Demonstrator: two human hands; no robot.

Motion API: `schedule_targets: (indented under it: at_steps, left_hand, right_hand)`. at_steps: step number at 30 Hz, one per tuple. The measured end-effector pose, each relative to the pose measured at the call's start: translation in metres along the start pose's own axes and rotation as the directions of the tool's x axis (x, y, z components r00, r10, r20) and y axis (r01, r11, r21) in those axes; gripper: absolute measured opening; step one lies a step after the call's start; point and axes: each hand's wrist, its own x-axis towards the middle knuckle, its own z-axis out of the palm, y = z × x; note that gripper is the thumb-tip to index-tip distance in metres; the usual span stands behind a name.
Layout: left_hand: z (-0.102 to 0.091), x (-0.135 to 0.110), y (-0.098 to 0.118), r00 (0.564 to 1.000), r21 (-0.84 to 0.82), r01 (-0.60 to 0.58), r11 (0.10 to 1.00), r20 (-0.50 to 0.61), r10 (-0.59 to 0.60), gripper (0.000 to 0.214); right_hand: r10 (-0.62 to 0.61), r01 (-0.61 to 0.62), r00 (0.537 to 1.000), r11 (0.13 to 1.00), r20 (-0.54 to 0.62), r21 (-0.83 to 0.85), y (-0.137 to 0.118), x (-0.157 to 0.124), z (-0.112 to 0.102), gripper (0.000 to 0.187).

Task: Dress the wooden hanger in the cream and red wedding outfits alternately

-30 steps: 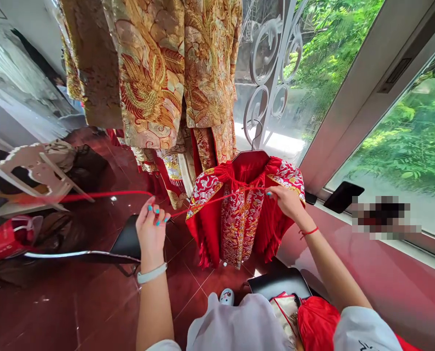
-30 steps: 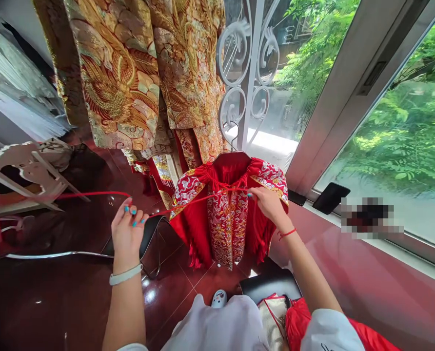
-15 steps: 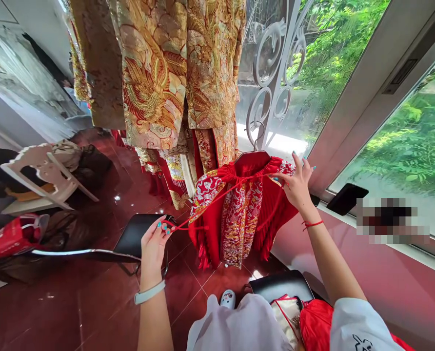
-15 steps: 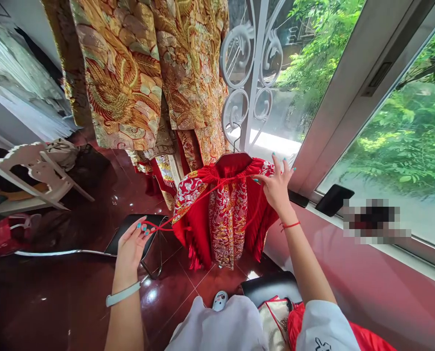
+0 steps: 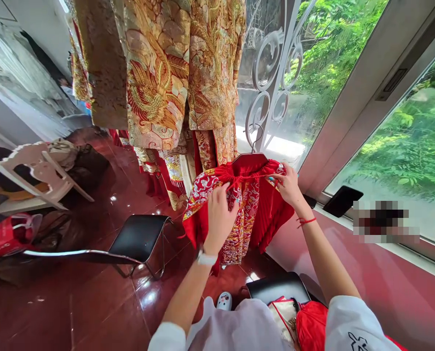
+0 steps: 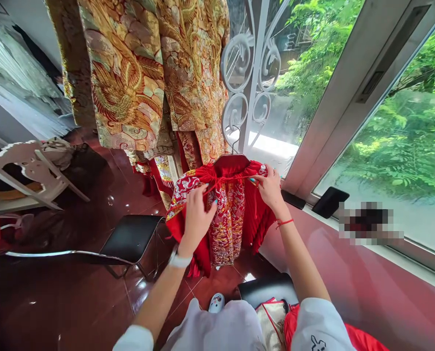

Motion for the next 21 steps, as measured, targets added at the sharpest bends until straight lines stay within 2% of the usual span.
schedule_targets:
  at_steps: [2,4,6,8,9,10,11,13,14,15,17,18,20,21]
  left_hand:
    - [0.025,0.021,0.006,0.995,0.116,0.060,0.991,0.078,-0.069,0.029]
    - [0.037,0.032,0.003,0.973,0.135,0.150,0.979,0.155,-0.171,0.014]
    - [0.036,0.033,0.000,0.942,0.003,0.235,0.972,0.245,-0.229,0.014]
    - [0.028,0.030,-0.001,0.914,-0.231,0.344,0.910,0.304,-0.268,0.017]
    - [0.023,0.029,-0.001,0.891,-0.356,0.412,0.839,0.351,-0.288,0.015]
    - [0.018,0.029,0.000,0.849,-0.463,0.495,0.735,0.437,-0.296,0.014]
    - [0.015,0.030,0.000,0.782,-0.535,0.595,0.600,0.556,-0.281,0.013]
    - [0.012,0.034,0.001,0.596,-0.542,0.794,0.275,0.783,-0.177,0.016]
    - [0.012,0.035,0.001,0.513,-0.502,0.858,0.112,0.851,-0.115,0.018]
    - [0.014,0.035,0.002,0.447,-0.450,0.892,-0.036,0.892,-0.066,0.020]
    - [0.020,0.032,0.002,0.357,-0.349,0.895,-0.277,0.934,-0.024,0.025]
    - [0.024,0.028,0.002,0.320,-0.301,0.884,-0.359,0.948,-0.007,0.027]
    - [0.030,0.018,0.002,0.273,-0.228,0.868,-0.440,0.961,0.039,0.029]
    - [0.031,0.014,0.001,0.283,-0.230,0.864,-0.447,0.958,0.054,0.028]
  right_hand:
    - [0.002,-0.002,1.000,1.000,0.008,0.000,-0.004,-0.004,-0.004,0.037]
    - [-0.001,0.001,1.000,1.000,0.003,-0.008,-0.009,-0.011,-0.009,0.036]
    - [-0.005,0.004,0.999,1.000,-0.042,-0.024,-0.016,-0.021,-0.012,0.036]
    - [-0.012,0.011,0.997,1.000,-0.072,-0.015,-0.021,-0.034,-0.013,0.039]
    - [-0.016,0.017,0.998,1.000,-0.056,0.019,-0.022,-0.039,-0.012,0.042]
    - [-0.020,0.021,1.000,0.996,-0.015,0.082,-0.023,-0.044,-0.010,0.044]
    - [-0.021,0.014,0.999,0.985,0.038,0.172,-0.023,-0.048,-0.008,0.046]
    - [0.022,-0.074,0.991,0.911,0.132,0.406,-0.025,-0.051,0.000,0.048]
    - [0.079,-0.146,0.986,0.842,0.150,0.519,-0.027,-0.050,0.004,0.049]
    - [0.163,-0.213,0.977,0.763,0.137,0.611,-0.031,-0.048,0.009,0.048]
    - [0.355,-0.261,0.935,0.647,0.020,0.716,-0.046,-0.040,0.020,0.040]
    - [0.438,-0.243,0.895,0.633,-0.081,0.735,-0.055,-0.034,0.025,0.036]
    - [0.547,-0.184,0.785,0.654,-0.291,0.734,-0.074,-0.021,0.034,0.027]
    - [0.585,-0.165,0.726,0.659,-0.362,0.734,-0.082,-0.015,0.037,0.024]
